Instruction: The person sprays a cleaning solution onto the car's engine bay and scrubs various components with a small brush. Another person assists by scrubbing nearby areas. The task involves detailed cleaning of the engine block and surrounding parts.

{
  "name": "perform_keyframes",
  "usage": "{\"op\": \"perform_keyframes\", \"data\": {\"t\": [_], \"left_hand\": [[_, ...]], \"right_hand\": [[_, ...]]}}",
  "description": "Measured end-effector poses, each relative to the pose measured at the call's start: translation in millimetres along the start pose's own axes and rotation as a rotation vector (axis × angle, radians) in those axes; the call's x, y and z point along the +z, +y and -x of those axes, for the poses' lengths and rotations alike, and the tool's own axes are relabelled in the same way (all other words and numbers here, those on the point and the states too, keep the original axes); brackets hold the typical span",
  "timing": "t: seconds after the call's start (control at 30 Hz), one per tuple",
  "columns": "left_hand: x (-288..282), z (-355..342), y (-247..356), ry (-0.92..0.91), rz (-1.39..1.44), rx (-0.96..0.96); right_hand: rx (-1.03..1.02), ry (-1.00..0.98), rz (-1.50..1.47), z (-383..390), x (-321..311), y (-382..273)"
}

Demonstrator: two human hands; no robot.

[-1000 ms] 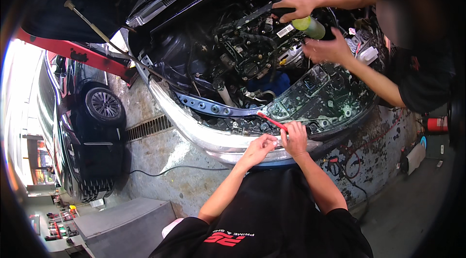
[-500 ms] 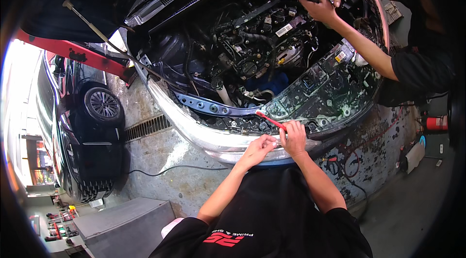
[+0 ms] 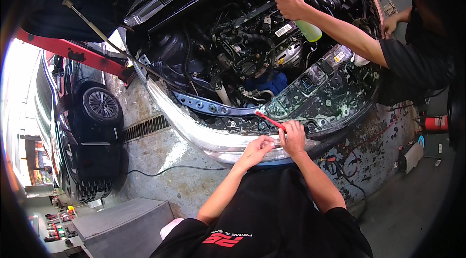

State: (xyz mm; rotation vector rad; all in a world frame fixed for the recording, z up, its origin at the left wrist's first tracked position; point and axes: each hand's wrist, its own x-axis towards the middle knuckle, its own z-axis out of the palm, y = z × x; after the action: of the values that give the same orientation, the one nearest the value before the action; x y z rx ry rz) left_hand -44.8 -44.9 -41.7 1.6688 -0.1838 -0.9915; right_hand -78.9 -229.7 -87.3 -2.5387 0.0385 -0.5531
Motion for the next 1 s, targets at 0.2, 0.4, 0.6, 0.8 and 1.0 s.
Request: {"op": "perform_keyframes", "data": {"t": [0.2, 0.4, 0.6, 0.8, 1.0], "left_hand": [[0.2, 2.1, 7.7, 0.003, -0.032, -0.023], [0.9, 0.7, 4.0, -0.001, -0.021, -0.005], [1.5, -0.9, 1.1, -0.007, -0.035, -0.017], [1.8, 0.7, 4.6, -0.005, -0.053, -0.028], [2.5, 2.1, 7.5, -0.005, -0.064, -0.033]], "right_hand": [[-0.002, 0.004, 0.001, -1.1, -1.6, -1.4], [-0.005, 0.014, -0.001, -0.7, -1.3, -1.3], [-0.006, 0.017, -0.021, -1.8, -3.1, -2.1], [-0.011, 0.027, -0.025, -1.4, -2.2, -1.2], [-0.006, 0.031, -0.016, -1.0, -2.3, -1.5]]}}
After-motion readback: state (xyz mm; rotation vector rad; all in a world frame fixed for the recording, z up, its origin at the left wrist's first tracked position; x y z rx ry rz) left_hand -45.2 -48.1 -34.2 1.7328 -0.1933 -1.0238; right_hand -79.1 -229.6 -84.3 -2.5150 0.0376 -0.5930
